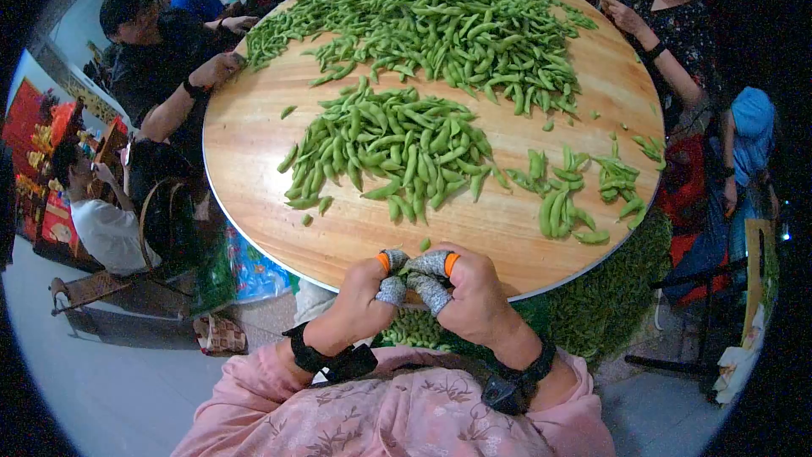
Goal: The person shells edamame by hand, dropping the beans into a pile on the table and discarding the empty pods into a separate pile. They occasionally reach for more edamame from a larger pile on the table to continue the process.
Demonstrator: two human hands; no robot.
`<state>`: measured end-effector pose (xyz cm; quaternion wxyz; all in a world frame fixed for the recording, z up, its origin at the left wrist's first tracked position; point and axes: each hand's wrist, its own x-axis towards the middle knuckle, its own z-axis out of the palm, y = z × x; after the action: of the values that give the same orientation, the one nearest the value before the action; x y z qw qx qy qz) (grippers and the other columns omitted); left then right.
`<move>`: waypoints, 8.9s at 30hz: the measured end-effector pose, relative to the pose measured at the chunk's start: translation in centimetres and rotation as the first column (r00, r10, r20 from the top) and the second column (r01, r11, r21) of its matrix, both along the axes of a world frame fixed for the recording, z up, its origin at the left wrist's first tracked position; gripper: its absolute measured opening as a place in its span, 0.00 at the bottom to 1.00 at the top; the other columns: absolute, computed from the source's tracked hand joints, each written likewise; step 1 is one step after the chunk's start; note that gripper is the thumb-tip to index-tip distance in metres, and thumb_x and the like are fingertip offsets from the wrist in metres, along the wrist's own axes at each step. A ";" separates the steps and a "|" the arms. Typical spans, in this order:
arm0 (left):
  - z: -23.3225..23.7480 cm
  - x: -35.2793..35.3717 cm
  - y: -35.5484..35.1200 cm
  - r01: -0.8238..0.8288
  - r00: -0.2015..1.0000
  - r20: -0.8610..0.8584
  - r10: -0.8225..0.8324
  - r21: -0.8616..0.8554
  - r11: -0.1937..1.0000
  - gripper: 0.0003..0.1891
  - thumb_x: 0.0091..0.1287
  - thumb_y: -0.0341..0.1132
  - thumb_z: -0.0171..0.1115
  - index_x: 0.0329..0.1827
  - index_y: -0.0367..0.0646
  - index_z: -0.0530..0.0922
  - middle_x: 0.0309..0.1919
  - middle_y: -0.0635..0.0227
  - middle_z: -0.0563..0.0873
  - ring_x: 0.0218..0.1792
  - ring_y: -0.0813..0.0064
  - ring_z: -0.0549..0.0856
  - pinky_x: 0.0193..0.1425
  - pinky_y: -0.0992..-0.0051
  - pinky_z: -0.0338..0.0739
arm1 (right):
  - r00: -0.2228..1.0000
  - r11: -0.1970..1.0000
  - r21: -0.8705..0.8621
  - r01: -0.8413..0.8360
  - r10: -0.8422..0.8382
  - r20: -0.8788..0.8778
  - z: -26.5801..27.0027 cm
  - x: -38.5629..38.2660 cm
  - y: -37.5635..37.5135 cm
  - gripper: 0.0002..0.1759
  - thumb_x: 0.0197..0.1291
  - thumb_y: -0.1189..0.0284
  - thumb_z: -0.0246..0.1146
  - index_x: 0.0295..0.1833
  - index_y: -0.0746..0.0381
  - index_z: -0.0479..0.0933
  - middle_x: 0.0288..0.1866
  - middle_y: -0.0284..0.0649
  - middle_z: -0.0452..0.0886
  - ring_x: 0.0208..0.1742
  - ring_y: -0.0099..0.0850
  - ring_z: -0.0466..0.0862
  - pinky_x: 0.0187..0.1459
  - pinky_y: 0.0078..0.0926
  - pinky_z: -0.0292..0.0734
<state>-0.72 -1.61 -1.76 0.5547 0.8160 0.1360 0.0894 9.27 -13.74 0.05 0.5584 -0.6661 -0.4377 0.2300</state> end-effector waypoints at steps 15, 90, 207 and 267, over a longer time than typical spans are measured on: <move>-0.7 4.1 5.1 0.029 0.963 -0.187 0.191 0.783 0.622 0.09 0.51 0.37 0.58 0.28 0.40 0.76 0.21 0.53 0.78 0.23 0.54 0.78 0.26 0.62 0.72 | 0.915 0.914 -0.078 0.397 -0.401 -0.043 -0.9 3.9 -3.7 0.10 0.51 0.79 0.57 0.41 0.70 0.74 0.32 0.37 0.79 0.33 0.24 0.76 0.37 0.20 0.72; -0.1 -1.3 1.5 -0.185 0.982 0.104 0.156 0.410 0.893 0.09 0.51 0.25 0.55 0.37 0.38 0.74 0.19 0.60 0.77 0.21 0.63 0.79 0.27 0.72 0.72 | 0.812 0.776 -0.262 0.574 -0.499 0.302 1.0 6.0 -5.2 0.13 0.51 0.80 0.56 0.45 0.69 0.73 0.33 0.40 0.79 0.34 0.24 0.76 0.38 0.21 0.72; 0.7 -1.0 0.1 0.128 0.981 0.152 -0.122 -0.027 0.991 0.03 0.57 0.28 0.54 0.29 0.38 0.72 0.18 0.61 0.72 0.19 0.65 0.72 0.25 0.74 0.68 | 0.688 0.988 0.148 0.049 0.075 -0.722 -1.5 -0.2 -1.6 0.07 0.53 0.77 0.57 0.38 0.66 0.75 0.32 0.31 0.78 0.32 0.17 0.75 0.36 0.13 0.70; -1.5 -1.0 3.7 -0.179 0.983 0.102 0.151 0.697 0.695 0.16 0.42 0.27 0.59 0.38 0.41 0.75 0.33 0.56 0.74 0.31 0.58 0.76 0.33 0.66 0.72 | 0.854 0.896 -0.189 0.402 -0.292 0.430 -1.8 3.8 -4.8 0.11 0.46 0.79 0.57 0.39 0.66 0.75 0.31 0.43 0.75 0.30 0.36 0.77 0.33 0.28 0.72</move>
<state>-1.76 2.13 -3.30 0.1946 0.9481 0.1543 0.1987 13.12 -18.53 -1.72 0.3954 -0.8369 -0.3759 0.0446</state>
